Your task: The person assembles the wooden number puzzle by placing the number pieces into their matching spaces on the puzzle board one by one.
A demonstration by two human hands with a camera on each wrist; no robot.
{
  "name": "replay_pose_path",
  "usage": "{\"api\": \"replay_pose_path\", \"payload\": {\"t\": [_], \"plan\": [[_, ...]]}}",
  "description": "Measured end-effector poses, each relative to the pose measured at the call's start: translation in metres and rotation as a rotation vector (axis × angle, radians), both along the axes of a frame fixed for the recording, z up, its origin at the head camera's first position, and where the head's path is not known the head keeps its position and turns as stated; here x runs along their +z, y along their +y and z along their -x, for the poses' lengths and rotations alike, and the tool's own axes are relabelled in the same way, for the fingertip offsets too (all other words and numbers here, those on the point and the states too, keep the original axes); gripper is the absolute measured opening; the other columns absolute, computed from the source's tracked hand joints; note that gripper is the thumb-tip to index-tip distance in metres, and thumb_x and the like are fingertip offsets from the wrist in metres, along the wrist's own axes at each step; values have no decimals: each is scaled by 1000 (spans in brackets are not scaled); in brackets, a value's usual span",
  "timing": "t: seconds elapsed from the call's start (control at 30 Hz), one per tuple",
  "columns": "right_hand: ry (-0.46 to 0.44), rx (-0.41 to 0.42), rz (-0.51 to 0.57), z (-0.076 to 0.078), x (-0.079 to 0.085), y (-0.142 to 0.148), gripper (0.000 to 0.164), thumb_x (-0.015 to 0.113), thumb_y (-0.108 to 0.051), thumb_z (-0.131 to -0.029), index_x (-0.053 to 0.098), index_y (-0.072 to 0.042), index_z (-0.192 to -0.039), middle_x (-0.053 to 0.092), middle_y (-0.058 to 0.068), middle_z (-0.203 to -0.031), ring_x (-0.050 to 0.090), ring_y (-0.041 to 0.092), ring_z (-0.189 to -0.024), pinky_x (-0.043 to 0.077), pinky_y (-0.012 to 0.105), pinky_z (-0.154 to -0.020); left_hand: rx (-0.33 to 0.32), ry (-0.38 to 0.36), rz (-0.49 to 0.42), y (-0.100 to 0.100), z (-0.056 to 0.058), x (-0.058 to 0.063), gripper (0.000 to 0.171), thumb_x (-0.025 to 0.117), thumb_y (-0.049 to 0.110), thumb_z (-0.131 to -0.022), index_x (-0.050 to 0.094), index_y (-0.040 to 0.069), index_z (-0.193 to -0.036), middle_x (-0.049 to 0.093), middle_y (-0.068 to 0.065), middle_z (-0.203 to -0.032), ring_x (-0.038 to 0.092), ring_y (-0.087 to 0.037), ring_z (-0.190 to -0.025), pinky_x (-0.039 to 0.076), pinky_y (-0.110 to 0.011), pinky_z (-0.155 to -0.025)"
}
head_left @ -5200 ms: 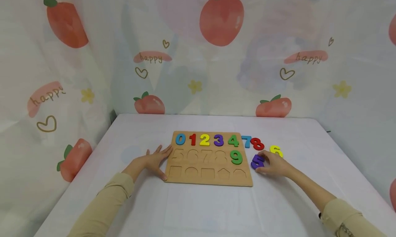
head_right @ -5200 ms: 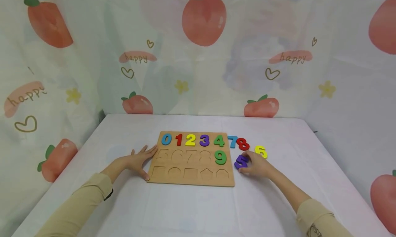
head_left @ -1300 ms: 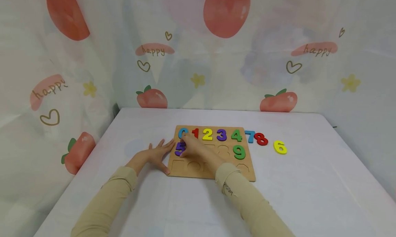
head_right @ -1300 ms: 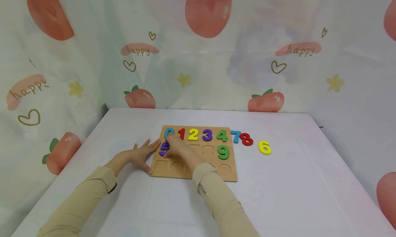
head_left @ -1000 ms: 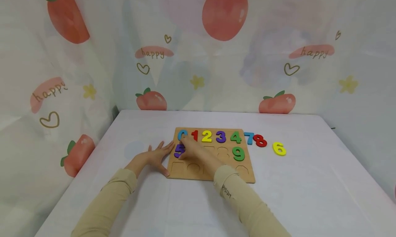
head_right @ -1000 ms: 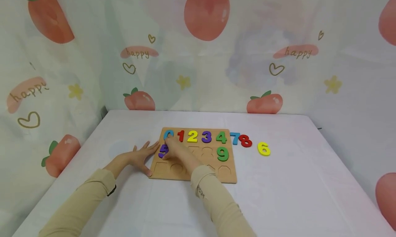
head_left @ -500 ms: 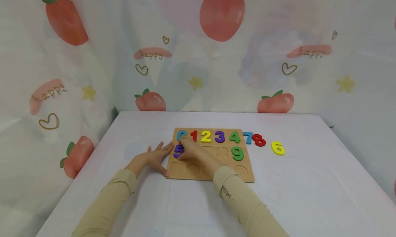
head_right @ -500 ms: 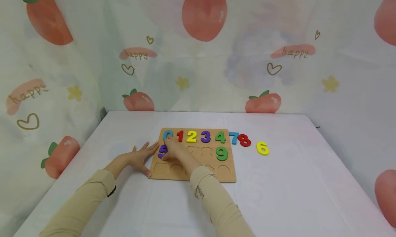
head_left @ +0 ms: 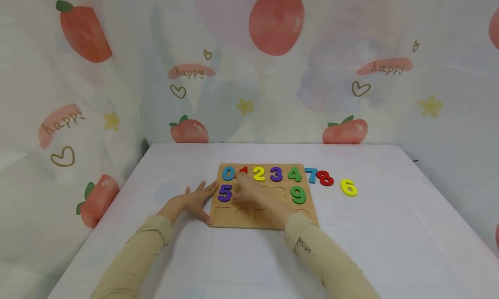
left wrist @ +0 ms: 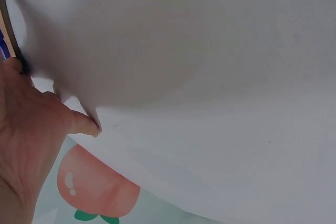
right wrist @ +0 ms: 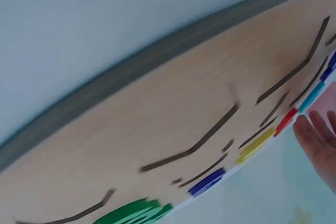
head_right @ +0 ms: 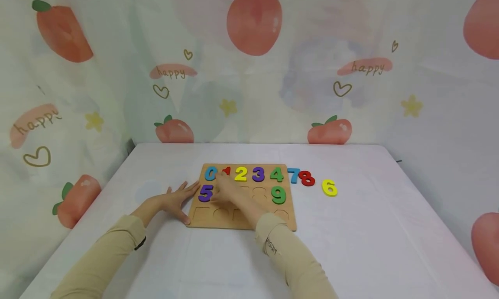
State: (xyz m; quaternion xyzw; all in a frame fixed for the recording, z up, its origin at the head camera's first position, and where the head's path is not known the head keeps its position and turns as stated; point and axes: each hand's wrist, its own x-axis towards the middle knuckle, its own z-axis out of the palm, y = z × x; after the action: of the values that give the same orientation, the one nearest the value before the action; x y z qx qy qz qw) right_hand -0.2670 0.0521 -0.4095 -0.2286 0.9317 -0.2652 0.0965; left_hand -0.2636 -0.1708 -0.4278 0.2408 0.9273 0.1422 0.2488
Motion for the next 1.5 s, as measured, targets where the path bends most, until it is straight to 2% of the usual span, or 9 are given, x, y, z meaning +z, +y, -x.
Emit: {"api": "replay_pose_path", "payload": {"t": [0.13, 0.3, 0.57, 0.83, 1.0, 1.27, 1.5], "plan": [[40, -2, 10, 2, 9, 19, 53, 73, -21, -83, 49, 2, -125, 56, 18, -124, 59, 30, -109, 50, 40, -91, 3, 7, 20, 0, 1, 1, 124, 81, 47, -66, 0, 12, -153, -8, -6, -160, -14, -39, -144, -7, -74, -103], [92, 10, 37, 10, 16, 47, 38, 70, -19, -85, 56, 2, -114, 61, 18, -117, 59, 32, -108, 50, 42, -91, 10, 22, 22, -1, 1, 3, 124, 82, 46, -65, 1, 12, -153, -9, -5, -160, -14, -39, -144, -8, -74, -103], [197, 20, 110, 10, 16, 108, 34, 69, -15, -86, 59, 3, -113, 63, 22, -115, 58, 38, -109, 47, 49, -94, 5, -3, -2, 2, -4, -1, 124, 82, 46, -65, 2, 11, -152, -7, -7, -160, -13, -40, -144, -8, -74, -102], [273, -77, 93, 11, 21, 178, 35, 69, -9, -85, 58, 6, -114, 61, 25, -116, 53, 42, -113, 42, 55, -97, -3, 21, -4, 2, -1, -1, 122, 82, 45, -66, 2, 10, -152, -6, -8, -160, -11, -42, -144, -6, -75, -102], [247, -108, 55, 10, 23, 210, 42, 70, -11, -84, 55, 7, -120, 57, 26, -122, 48, 44, -118, 38, 58, -100, -10, 9, 0, 1, -2, 1, 124, 81, 47, -66, 1, 9, -152, -7, -9, -160, -11, -43, -143, -5, -76, -101], [174, -163, -4, 11, 26, 241, 54, 71, -16, -84, 49, 4, -129, 49, 26, -133, 41, 45, -124, 35, 60, -103, -11, 22, 12, -2, -3, 0, 125, 82, 48, -64, 2, 11, -152, -8, -8, -160, -10, -43, -144, -5, -77, -101], [20, -167, -74, 7, 24, 269, 72, 72, -25, -83, 37, 2, -140, 31, 30, -145, 26, 49, -132, 26, 66, -104, -15, 8, 5, 0, -1, -3, 124, 81, 48, -65, 1, 12, -153, -9, -6, -160, -12, -41, -144, -6, -76, -101]]}}
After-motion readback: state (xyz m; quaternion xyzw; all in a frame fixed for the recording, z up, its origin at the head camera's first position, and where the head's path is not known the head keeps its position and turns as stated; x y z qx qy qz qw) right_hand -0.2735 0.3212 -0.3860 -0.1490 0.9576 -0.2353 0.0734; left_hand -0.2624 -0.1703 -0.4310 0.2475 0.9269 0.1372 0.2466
